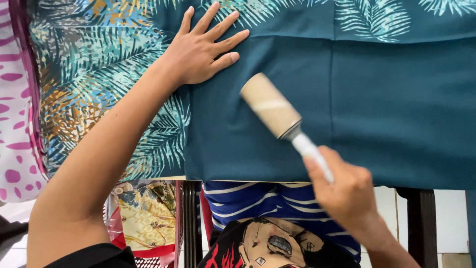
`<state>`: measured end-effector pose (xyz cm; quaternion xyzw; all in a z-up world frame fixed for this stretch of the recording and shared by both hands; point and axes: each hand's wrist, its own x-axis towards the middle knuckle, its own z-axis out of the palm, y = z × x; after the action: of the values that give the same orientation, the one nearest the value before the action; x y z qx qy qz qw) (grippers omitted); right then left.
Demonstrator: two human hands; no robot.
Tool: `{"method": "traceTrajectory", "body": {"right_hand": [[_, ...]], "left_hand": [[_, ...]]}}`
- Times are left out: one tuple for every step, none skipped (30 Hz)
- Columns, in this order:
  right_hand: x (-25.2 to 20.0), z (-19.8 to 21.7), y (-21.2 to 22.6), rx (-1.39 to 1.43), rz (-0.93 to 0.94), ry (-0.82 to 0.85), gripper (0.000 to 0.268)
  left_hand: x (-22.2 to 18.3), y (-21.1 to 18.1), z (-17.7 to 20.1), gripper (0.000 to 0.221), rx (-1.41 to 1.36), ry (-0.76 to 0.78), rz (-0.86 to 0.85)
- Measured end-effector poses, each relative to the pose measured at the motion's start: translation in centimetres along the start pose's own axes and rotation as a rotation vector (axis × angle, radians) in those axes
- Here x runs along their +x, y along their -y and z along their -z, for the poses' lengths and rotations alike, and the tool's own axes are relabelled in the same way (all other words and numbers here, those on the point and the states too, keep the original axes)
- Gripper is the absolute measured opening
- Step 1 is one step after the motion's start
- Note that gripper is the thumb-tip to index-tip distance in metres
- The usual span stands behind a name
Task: Using a lint roller to remove lint and debris from a piece of patterned fabric spread on a table.
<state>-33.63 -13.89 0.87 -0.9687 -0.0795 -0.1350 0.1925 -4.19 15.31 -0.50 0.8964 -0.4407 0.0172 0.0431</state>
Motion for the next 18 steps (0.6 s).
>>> {"method": "traceTrajectory", "body": {"right_hand": [[0.0, 0.3, 1.0, 0.002, 0.005, 0.002, 0.019], [-0.1, 0.5, 2.0, 0.14, 0.08, 0.081, 0.019], [-0.4, 0.8, 3.0, 0.28, 0.154, 0.166, 0.019], [-0.8, 0.9, 3.5, 0.284, 0.156, 0.175, 0.019], [-0.9, 0.8, 3.9, 0.377, 0.162, 0.167, 0.022], [-1.0, 0.7, 4.4, 0.47, 0.168, 0.16, 0.026], [-1.2, 0.4, 3.8, 0.473, 0.178, 0.161, 0.026], [-1.4, 0.1, 3.2, 0.454, 0.024, 0.22, 0.025], [-1.7, -0.3, 2.7, 0.433, -0.13, 0.279, 0.024], [-1.5, 0.0, 2.5, 0.436, -0.12, 0.282, 0.024], [-1.2, 0.3, 2.3, 0.422, -0.288, 0.306, 0.03], [-0.8, 0.6, 2.0, 0.405, -0.457, 0.329, 0.036], [-0.5, 0.6, 1.8, 0.406, -0.446, 0.334, 0.036], [-0.2, 0.6, 1.7, 0.432, -0.499, 0.337, 0.036], [0.2, 0.6, 1.5, 0.46, -0.551, 0.335, 0.036], [0.5, 0.6, 1.6, 0.463, -0.54, 0.335, 0.036], [0.7, 0.6, 1.7, 0.489, -0.569, 0.348, 0.035], [0.9, 0.6, 1.8, 0.514, -0.599, 0.36, 0.034]], "left_hand": [[0.1, 0.1, 0.0, 0.059, 0.0, 0.0, 0.006], [0.2, 0.2, 0.0, 0.058, 0.01, -0.012, -0.004], [0.1, 0.1, -0.2, 0.058, 0.015, -0.02, -0.012], [-0.3, -0.1, -0.6, 0.058, 0.011, -0.016, -0.004], [-0.4, 0.0, -0.7, 0.057, 0.066, -0.076, -0.02], [-0.5, 0.0, -0.7, 0.057, 0.122, -0.136, -0.036], [-1.2, -0.4, 0.1, 0.057, 0.127, -0.138, -0.027], [-1.8, -0.9, 0.9, 0.049, 0.149, -0.233, 0.013], [-2.6, -1.4, 1.6, 0.042, 0.171, -0.327, 0.052], [-4.4, -1.8, 2.5, 0.042, 0.177, -0.328, 0.061], [-6.0, -2.2, 3.4, 0.039, 0.084, -0.439, 0.142], [-7.7, -2.6, 4.3, 0.036, -0.009, -0.552, 0.221], [-10.5, -1.9, 4.1, 0.036, -0.003, -0.554, 0.231], [-13.3, -1.2, 3.9, 0.037, 0.116, -0.558, 0.43], [-16.0, -0.5, 3.8, 0.04, 0.239, -0.561, 0.626], [-18.5, 0.1, 3.7, 0.04, 0.247, -0.565, 0.633], [-21.1, 0.5, 3.4, 0.053, 0.369, -0.436, 0.853], [-23.8, 0.8, 3.2, 0.073, 0.488, -0.296, 1.069]]}}
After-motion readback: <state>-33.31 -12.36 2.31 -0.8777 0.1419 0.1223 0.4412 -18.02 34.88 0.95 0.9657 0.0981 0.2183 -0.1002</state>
